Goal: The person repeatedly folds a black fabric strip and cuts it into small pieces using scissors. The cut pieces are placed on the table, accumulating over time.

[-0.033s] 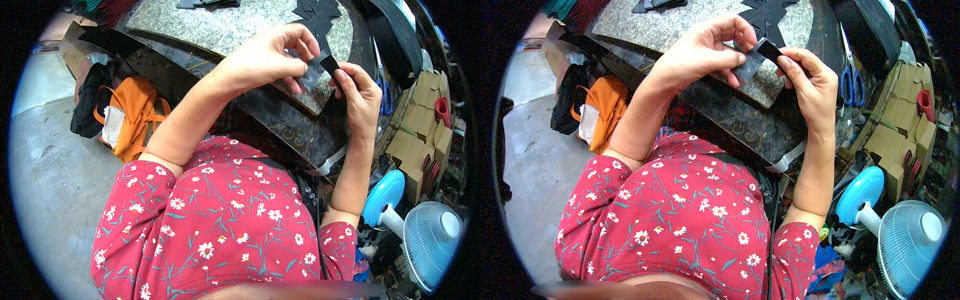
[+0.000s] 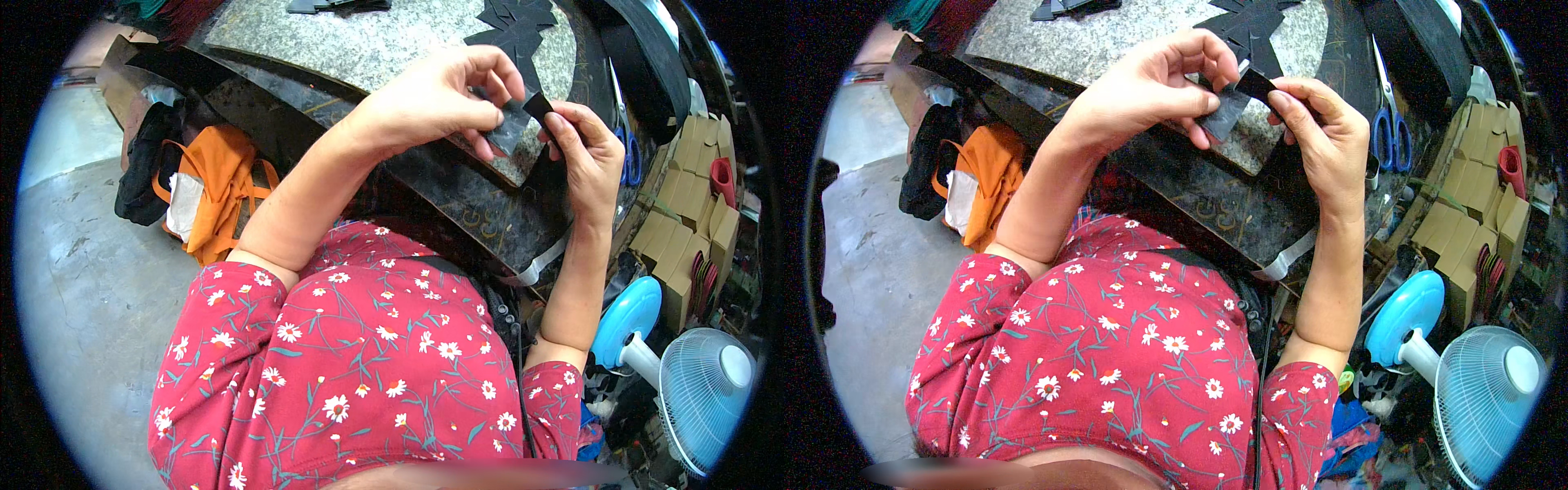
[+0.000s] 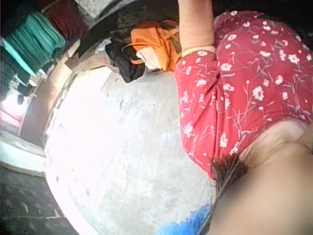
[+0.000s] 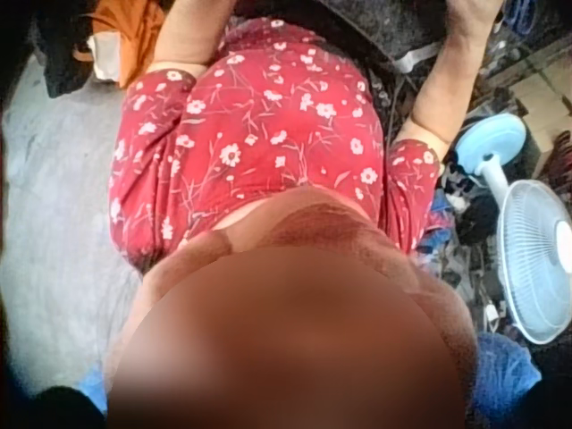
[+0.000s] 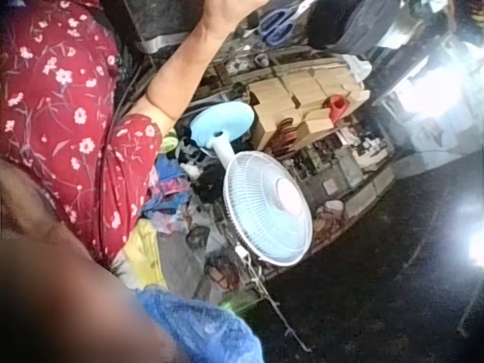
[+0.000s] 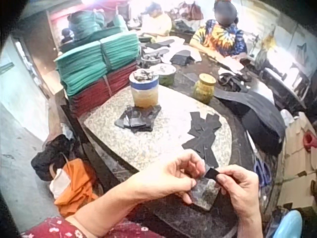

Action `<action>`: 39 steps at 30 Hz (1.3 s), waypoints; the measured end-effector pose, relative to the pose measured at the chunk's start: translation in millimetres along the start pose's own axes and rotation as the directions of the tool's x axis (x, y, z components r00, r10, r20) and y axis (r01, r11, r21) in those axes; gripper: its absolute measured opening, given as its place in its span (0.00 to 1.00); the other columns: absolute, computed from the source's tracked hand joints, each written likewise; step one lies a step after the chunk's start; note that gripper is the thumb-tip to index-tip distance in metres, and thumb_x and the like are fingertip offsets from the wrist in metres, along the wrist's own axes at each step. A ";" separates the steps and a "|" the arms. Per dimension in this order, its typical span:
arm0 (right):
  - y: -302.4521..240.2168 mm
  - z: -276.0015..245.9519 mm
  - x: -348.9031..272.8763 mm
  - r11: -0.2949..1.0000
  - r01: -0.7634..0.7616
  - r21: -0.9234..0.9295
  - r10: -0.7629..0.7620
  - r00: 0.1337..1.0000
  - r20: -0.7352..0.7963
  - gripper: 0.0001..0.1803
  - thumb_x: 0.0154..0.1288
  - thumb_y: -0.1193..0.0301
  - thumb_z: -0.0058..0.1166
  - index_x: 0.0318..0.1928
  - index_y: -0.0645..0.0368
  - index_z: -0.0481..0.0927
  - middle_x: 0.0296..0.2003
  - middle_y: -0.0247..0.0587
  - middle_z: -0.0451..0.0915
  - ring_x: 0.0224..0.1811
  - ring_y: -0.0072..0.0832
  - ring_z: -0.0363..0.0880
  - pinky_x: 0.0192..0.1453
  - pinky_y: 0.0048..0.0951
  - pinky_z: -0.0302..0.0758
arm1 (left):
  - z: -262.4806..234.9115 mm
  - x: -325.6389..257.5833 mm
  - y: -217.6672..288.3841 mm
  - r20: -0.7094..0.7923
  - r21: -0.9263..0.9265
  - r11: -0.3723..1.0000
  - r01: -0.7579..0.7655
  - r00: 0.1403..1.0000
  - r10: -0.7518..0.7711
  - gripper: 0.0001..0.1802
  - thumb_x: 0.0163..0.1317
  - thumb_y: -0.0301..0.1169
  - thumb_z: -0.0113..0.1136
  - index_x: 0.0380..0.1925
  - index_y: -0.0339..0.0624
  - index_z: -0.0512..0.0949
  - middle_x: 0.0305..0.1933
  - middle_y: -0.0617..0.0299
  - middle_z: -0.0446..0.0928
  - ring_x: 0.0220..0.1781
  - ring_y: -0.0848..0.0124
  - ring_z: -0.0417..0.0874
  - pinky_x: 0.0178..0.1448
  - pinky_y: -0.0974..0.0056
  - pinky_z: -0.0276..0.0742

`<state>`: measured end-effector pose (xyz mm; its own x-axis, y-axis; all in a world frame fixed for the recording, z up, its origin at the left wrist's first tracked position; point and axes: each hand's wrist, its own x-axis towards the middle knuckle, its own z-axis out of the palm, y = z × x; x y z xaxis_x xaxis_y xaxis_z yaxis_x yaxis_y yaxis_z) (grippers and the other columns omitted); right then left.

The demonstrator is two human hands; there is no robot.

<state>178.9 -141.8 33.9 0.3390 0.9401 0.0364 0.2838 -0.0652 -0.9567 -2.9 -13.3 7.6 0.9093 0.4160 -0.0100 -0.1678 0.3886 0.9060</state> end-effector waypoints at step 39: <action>-11.8 7.3 0.3 0.978 0.005 -0.210 0.014 0.996 0.089 0.08 0.62 0.73 0.61 0.37 0.66 0.81 0.31 0.32 0.82 0.34 0.15 0.78 0.42 0.19 0.75 | 7.6 4.0 -8.5 -0.133 0.300 0.946 -0.124 0.976 0.170 0.13 0.63 0.23 0.53 0.46 0.36 0.81 0.42 0.63 0.81 0.39 0.79 0.81 0.43 0.73 0.80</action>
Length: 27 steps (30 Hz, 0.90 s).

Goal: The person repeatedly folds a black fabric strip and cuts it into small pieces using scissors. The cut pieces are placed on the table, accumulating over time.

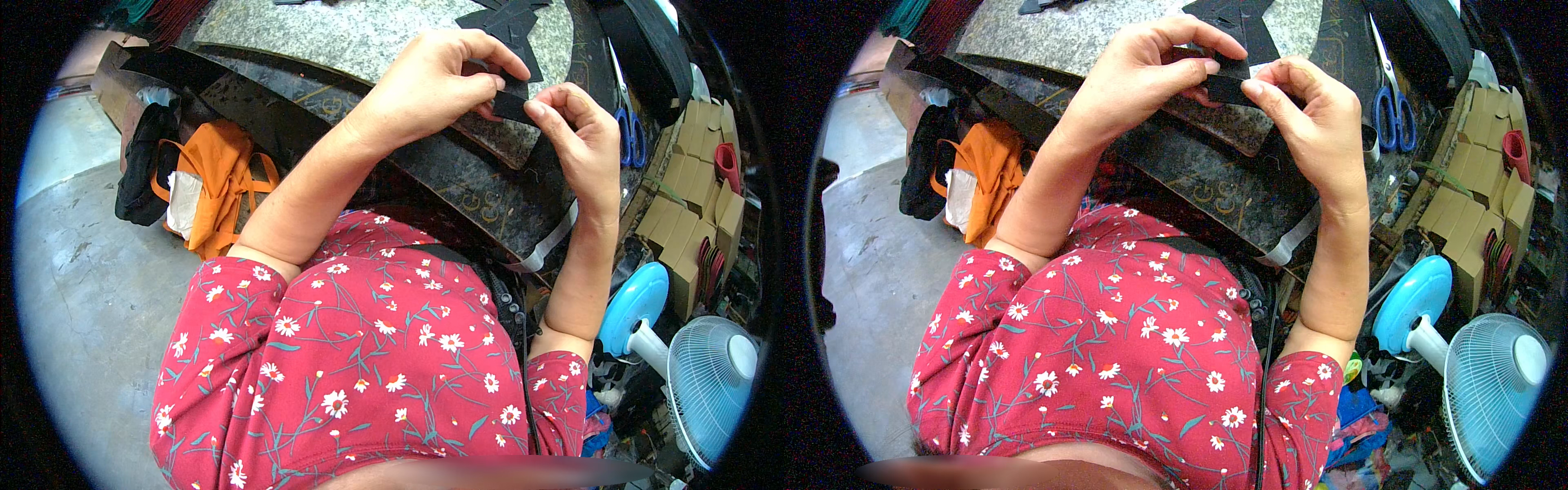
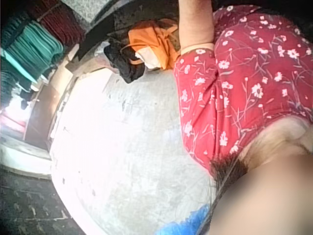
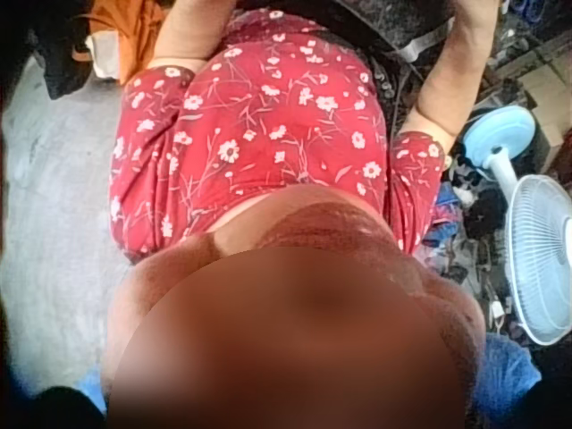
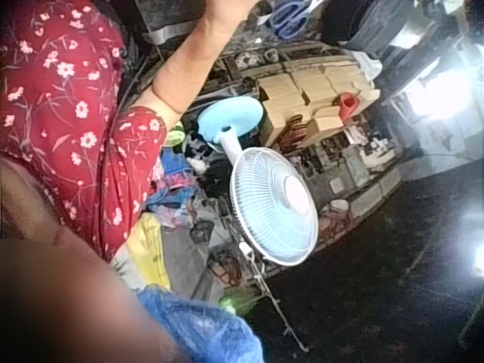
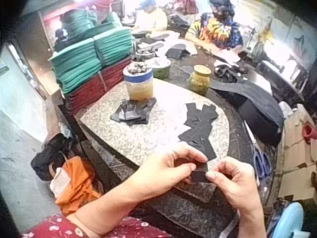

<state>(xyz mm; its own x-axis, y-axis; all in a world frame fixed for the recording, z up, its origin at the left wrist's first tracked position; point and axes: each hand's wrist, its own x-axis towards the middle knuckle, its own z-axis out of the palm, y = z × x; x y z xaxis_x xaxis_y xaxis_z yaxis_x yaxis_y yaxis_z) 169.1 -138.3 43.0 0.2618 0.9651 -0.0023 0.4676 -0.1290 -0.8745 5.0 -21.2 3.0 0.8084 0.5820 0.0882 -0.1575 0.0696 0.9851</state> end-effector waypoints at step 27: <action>2.6 0.7 1.9 0.925 0.021 -0.380 -0.084 0.985 -0.149 0.18 0.53 0.60 0.69 0.28 0.60 0.77 0.20 0.36 0.76 0.21 0.25 0.74 0.29 0.25 0.72 | 3.7 -1.0 10.0 0.070 -0.188 0.980 0.057 0.997 -0.044 0.16 0.56 0.25 0.64 0.46 0.33 0.78 0.28 0.65 0.79 0.30 0.80 0.80 0.37 0.73 0.80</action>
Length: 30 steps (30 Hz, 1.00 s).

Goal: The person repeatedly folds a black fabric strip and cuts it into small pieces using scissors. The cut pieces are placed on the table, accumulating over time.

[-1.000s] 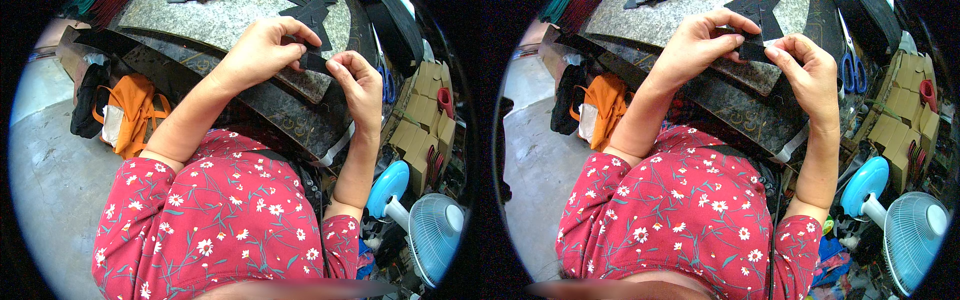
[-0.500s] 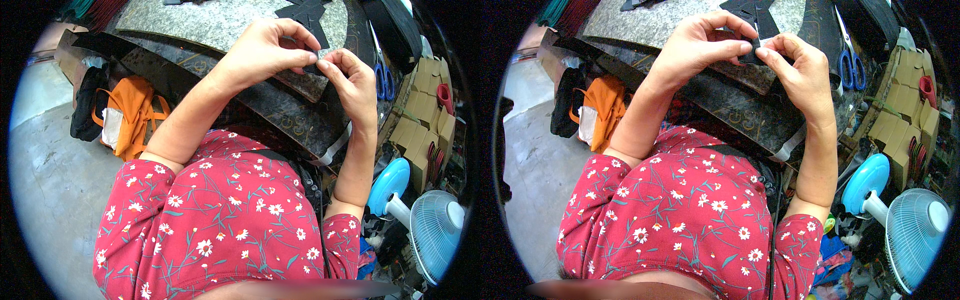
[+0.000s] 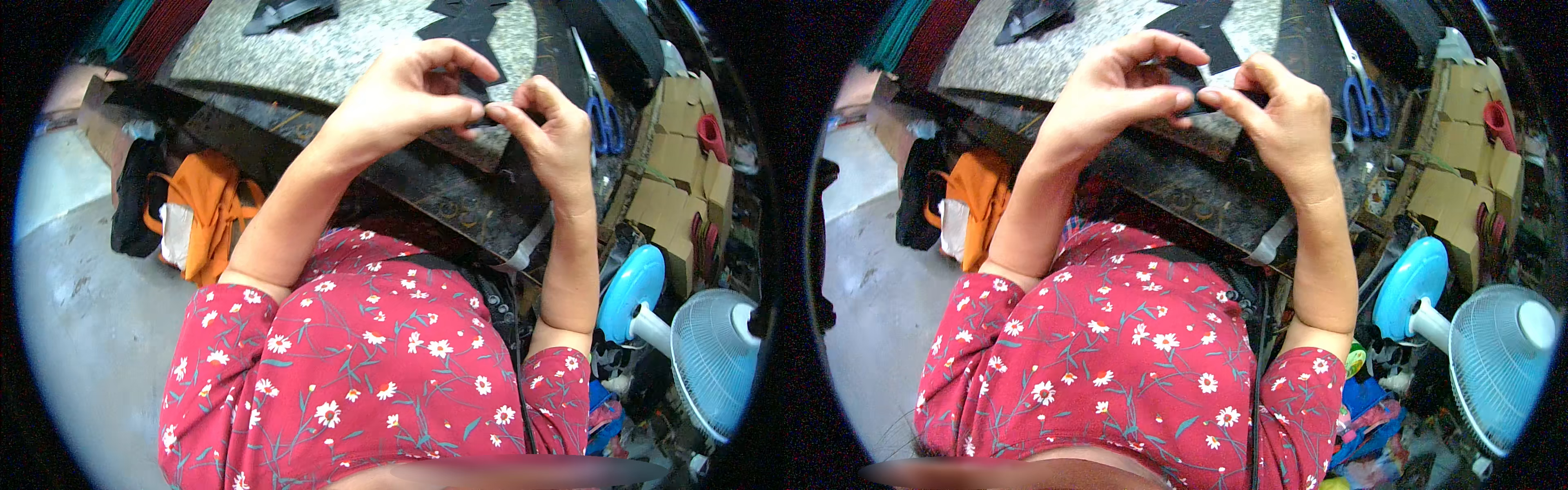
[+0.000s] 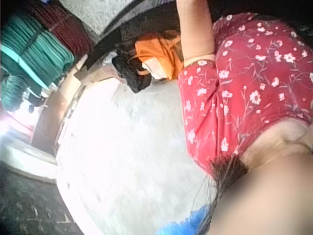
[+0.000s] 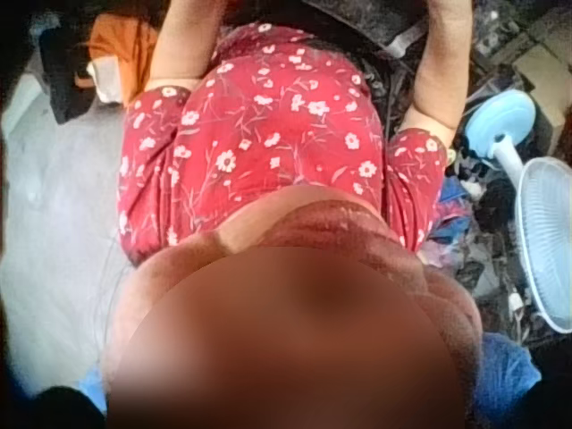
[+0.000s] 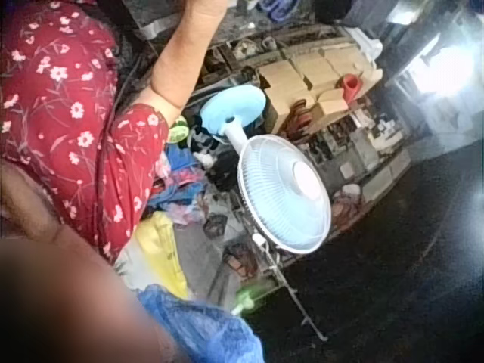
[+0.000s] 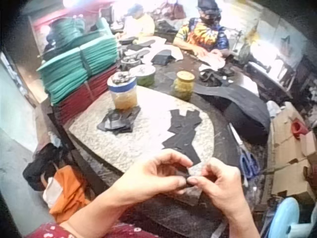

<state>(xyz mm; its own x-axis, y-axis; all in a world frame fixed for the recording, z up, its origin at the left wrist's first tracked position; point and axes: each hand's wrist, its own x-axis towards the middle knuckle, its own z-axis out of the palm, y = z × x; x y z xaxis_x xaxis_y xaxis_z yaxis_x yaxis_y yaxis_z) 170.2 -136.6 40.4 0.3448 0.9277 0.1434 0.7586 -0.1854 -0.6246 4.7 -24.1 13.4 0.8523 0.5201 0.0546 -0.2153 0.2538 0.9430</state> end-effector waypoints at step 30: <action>-2.5 -81.0 -116.7 0.605 -0.654 0.454 0.384 0.739 0.553 0.35 0.45 0.51 0.73 0.45 0.62 0.71 0.28 0.34 0.77 0.26 0.19 0.75 0.32 0.18 0.69 | -3.2 -0.5 -1.8 -0.133 -0.248 0.966 -0.071 0.990 0.038 0.13 0.61 0.22 0.61 0.43 0.39 0.68 0.28 0.62 0.75 0.23 0.74 0.82 0.22 0.74 0.77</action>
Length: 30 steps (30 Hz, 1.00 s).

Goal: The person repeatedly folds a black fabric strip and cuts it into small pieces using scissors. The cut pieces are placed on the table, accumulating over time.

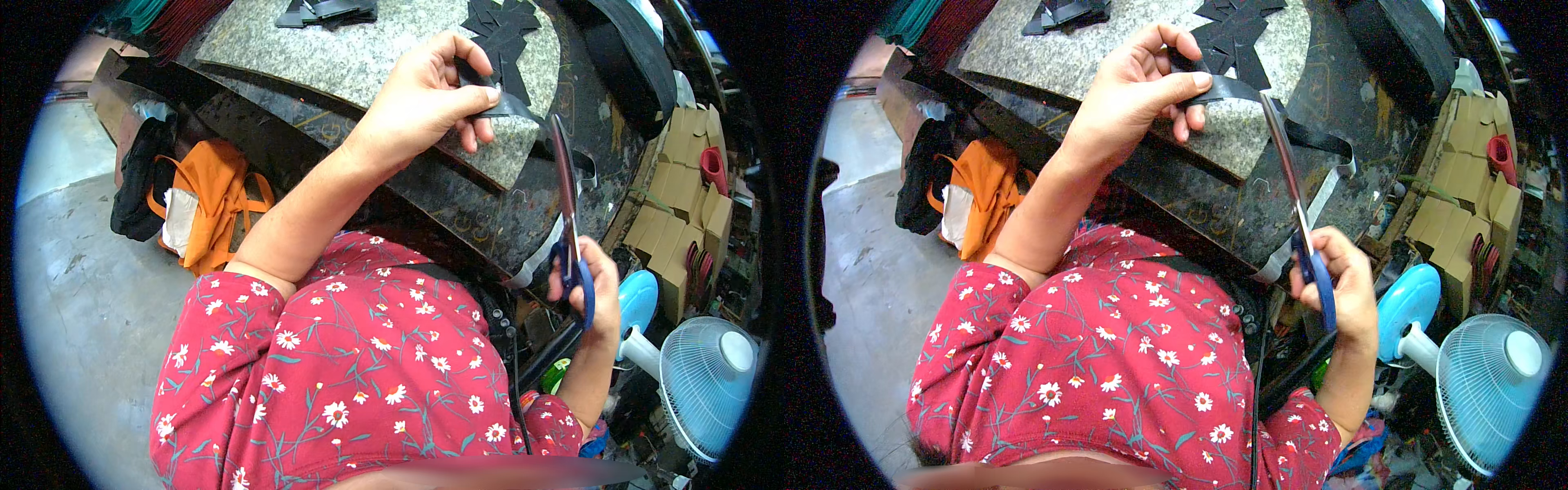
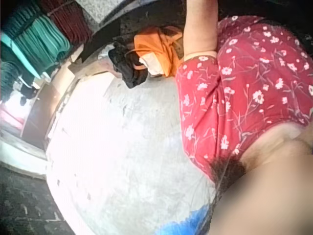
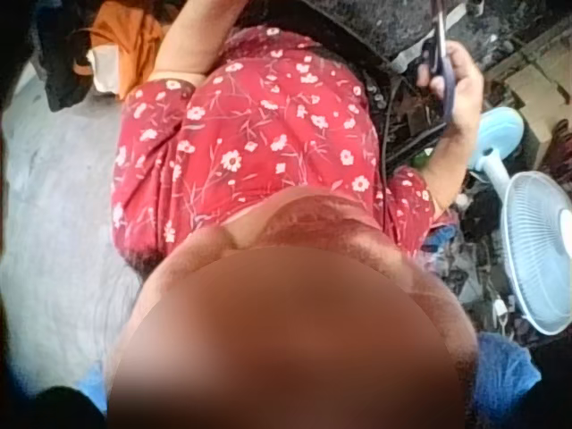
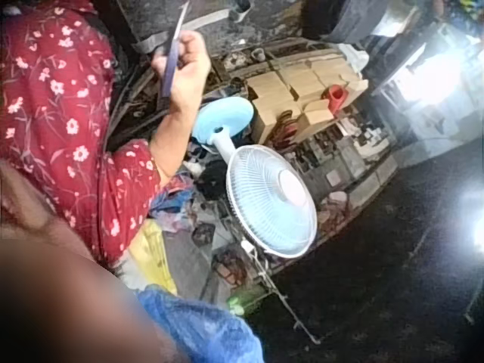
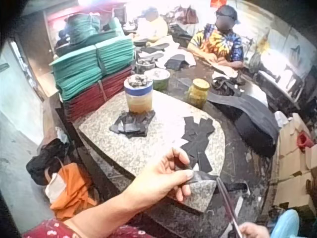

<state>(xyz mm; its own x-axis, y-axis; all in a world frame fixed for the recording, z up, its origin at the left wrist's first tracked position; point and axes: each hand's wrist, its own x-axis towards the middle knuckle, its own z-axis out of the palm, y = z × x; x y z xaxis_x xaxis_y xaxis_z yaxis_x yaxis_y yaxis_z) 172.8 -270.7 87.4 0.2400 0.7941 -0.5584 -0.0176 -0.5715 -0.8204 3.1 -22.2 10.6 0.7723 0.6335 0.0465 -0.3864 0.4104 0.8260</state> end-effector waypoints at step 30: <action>-21.8 -8.9 13.7 0.990 0.128 -0.068 -0.132 0.990 -0.058 0.29 0.54 0.52 0.65 0.40 0.67 0.74 0.21 0.35 0.76 0.21 0.22 0.77 0.26 0.22 0.70 | -86.7 17.2 53.2 -0.144 0.989 0.113 0.092 0.751 0.645 0.33 0.53 0.25 0.62 0.60 0.41 0.64 0.40 0.45 0.77 0.36 0.46 0.79 0.44 0.48 0.74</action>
<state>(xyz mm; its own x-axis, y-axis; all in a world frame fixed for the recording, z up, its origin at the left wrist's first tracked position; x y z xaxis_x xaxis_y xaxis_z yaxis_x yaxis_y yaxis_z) 185.1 -249.2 98.7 0.2961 0.8490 -0.4375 0.0788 -0.4782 -0.8747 -47.9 67.4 6.6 0.2580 0.8347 0.4866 0.5264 -0.5437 0.6537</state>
